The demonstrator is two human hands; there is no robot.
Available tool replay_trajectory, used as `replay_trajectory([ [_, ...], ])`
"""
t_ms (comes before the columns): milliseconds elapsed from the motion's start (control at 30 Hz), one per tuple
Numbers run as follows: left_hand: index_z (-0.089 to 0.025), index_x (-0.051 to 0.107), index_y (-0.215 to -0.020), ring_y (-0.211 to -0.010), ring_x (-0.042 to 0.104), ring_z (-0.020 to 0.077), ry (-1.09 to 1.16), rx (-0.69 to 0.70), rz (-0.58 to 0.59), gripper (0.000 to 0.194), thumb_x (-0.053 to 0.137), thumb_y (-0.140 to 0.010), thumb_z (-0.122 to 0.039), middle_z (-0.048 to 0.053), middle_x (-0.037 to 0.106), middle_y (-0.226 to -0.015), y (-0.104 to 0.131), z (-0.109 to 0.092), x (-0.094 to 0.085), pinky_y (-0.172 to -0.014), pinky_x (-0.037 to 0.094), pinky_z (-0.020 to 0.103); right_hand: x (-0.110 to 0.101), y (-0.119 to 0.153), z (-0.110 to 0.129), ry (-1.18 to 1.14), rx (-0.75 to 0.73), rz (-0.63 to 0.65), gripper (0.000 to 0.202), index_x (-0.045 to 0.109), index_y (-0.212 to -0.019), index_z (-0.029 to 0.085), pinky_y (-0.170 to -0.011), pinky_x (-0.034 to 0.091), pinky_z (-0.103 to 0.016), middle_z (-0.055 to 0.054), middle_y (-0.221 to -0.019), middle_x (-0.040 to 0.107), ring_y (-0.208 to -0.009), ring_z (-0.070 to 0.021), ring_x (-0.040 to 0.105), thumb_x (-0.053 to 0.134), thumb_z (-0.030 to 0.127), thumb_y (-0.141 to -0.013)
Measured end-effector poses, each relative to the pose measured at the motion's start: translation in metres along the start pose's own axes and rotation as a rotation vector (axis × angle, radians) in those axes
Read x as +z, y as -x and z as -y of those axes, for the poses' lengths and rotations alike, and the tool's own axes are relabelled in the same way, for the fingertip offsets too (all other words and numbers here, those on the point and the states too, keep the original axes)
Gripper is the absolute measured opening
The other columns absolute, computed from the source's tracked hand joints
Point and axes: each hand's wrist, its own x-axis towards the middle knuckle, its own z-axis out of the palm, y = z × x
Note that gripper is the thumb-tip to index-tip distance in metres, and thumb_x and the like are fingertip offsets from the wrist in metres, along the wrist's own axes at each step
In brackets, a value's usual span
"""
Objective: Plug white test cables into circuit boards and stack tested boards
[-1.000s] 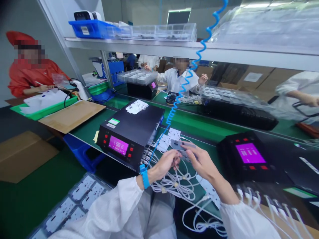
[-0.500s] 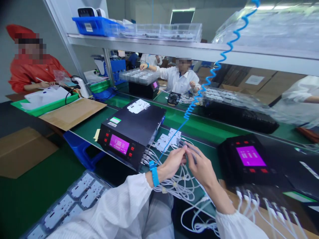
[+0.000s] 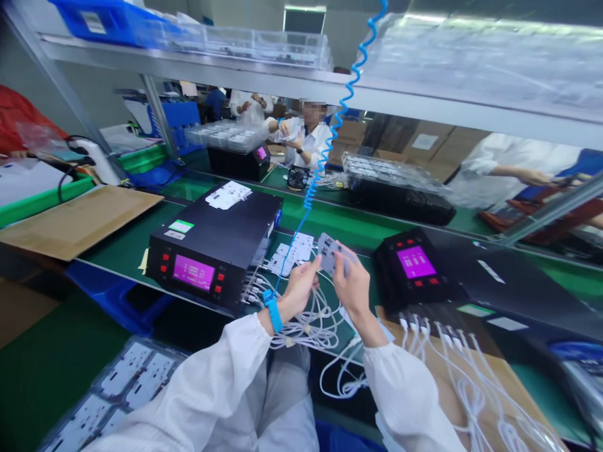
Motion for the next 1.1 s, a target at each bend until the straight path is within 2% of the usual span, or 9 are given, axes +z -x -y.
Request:
replay_trajectory([
  [100,-0.022,0.043,-0.071,-0.054,0.034,0.0086,-0.175,0.006,0.068,0.060,0.069,-0.080,-0.076,-0.009,0.033,-0.058,-0.003,0.005,-0.006,-0.058,0.031,0.025,-0.002,-0.011,-0.008,0.015,0.175,-0.126,0.058,0.077,-0.096,0.013,-0.088,0.058,-0.044,-0.017,-0.098,0.079,-0.095,-0.0316,0.076,0.042,0.059,-0.103],
  [200,-0.020,0.056,-0.080,-0.061,0.045,0.0128,-0.375,0.067,0.107,0.045,0.068,-0.089,-0.062,-0.004,0.047,-0.063,-0.005,0.010,-0.002,-0.065,0.040,0.029,0.001,-0.020,-0.017,-0.087,0.336,-0.239,0.067,0.072,-0.082,0.013,-0.070,0.055,-0.037,-0.012,-0.077,0.074,-0.075,-0.0268,0.072,0.045,0.072,-0.098],
  [333,-0.021,0.060,-0.085,-0.083,0.057,0.0197,-0.603,0.263,0.139,0.018,0.061,-0.097,-0.034,0.002,0.060,-0.081,-0.006,0.017,0.011,-0.088,0.045,0.035,0.015,-0.028,-0.029,-0.402,0.525,-0.379,0.070,0.067,-0.078,0.013,-0.058,0.050,-0.029,-0.006,-0.071,0.070,-0.066,-0.0186,0.065,0.059,0.082,-0.083],
  [433,-0.022,0.056,-0.081,-0.095,0.060,0.0249,-0.739,0.368,0.138,0.020,0.050,-0.100,-0.023,0.005,0.061,-0.081,-0.006,0.021,0.017,-0.101,0.044,0.041,0.026,-0.028,-0.036,-0.556,0.592,-0.456,0.069,0.066,-0.078,0.013,-0.055,0.049,-0.025,-0.005,-0.074,0.069,-0.067,-0.0167,0.065,0.067,0.082,-0.075],
  [567,-0.017,0.059,-0.091,-0.111,0.059,0.0272,-0.860,0.453,0.092,0.015,0.048,-0.101,-0.020,0.009,0.064,-0.096,-0.010,0.025,0.019,-0.108,0.042,0.049,0.035,-0.027,-0.042,-0.662,0.637,-0.530,0.061,0.066,-0.082,0.013,-0.054,0.052,-0.023,-0.004,-0.077,0.071,-0.070,-0.0163,0.069,0.071,0.074,-0.078],
  [733,-0.017,0.060,-0.102,-0.109,0.063,0.0278,-0.906,0.486,0.063,0.021,0.040,-0.104,-0.021,0.018,0.066,-0.113,-0.019,0.031,0.020,-0.099,0.048,0.041,0.044,-0.028,-0.044,-0.814,0.781,-0.620,0.042,0.066,-0.086,0.013,-0.067,0.061,-0.023,-0.003,-0.080,0.073,-0.072,-0.0140,0.072,0.069,0.054,-0.093],
  [967,-0.019,0.060,-0.099,-0.102,0.069,0.0290,-0.978,0.483,0.067,0.024,0.039,-0.106,-0.029,0.015,0.071,-0.103,-0.026,0.035,0.022,-0.091,0.050,0.038,0.044,-0.036,-0.047,-0.862,0.922,-0.680,0.026,0.061,-0.083,0.014,-0.064,0.062,-0.021,-0.001,-0.076,0.071,-0.066,-0.0112,0.071,0.056,0.029,-0.104],
  [1100,-0.020,0.060,-0.102,-0.101,0.071,0.0281,-1.020,0.454,0.062,0.023,0.041,-0.106,-0.031,0.013,0.073,-0.102,-0.028,0.035,0.025,-0.088,0.052,0.037,0.043,-0.040,-0.051,-0.868,0.967,-0.686,0.025,0.061,-0.085,0.014,-0.066,0.063,-0.021,0.000,-0.076,0.071,-0.065,-0.0107,0.071,0.054,0.026,-0.106],
])
